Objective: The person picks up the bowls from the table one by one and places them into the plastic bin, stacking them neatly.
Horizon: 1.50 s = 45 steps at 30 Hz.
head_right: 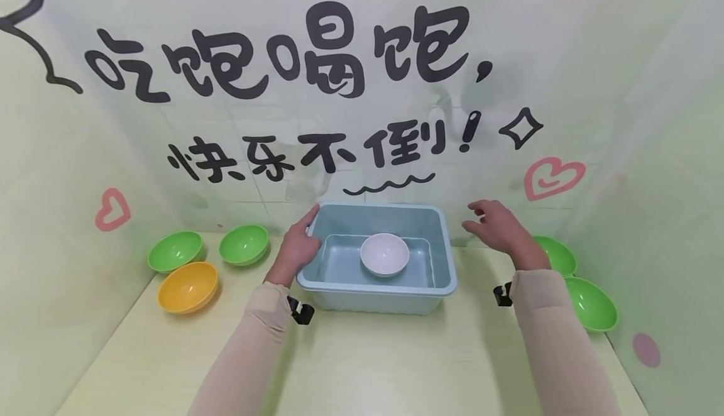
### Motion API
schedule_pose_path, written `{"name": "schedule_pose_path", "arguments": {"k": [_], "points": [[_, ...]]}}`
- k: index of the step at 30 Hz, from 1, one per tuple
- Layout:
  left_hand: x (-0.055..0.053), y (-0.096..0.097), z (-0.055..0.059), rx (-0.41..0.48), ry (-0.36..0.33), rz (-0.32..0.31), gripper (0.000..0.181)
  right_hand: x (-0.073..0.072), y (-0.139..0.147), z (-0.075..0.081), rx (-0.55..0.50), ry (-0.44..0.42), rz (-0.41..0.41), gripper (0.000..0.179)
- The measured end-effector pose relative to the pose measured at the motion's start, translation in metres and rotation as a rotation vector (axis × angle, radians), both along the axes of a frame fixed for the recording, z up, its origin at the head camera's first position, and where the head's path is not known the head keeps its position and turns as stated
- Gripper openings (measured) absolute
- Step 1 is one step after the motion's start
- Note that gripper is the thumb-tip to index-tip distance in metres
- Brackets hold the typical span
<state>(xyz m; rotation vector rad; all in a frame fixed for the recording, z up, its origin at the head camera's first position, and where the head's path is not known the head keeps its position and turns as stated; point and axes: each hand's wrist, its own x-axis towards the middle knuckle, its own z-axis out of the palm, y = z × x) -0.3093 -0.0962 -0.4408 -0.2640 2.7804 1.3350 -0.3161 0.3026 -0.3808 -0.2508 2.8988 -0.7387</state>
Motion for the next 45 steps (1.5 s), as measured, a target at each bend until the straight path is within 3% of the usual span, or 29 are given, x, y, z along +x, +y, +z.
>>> {"name": "schedule_pose_path", "arguments": {"k": [10,20,27,45], "points": [[0.0,-0.003,0.002,-0.012,-0.006,0.003,0.082,0.013,0.027,-0.001,0.028,-0.019,-0.081,0.074],[-0.001,-0.001,0.0,-0.002,-0.016,0.003,0.082,0.035,0.069,-0.019,0.061,-0.002,-0.197,0.094],[-0.001,0.0,0.003,-0.002,-0.02,0.009,0.083,0.05,0.088,-0.031,0.057,-0.042,-0.29,0.108],[0.004,0.0,0.004,0.016,-0.023,0.008,0.082,0.077,0.116,-0.06,0.065,-0.173,-0.471,0.115]]}}
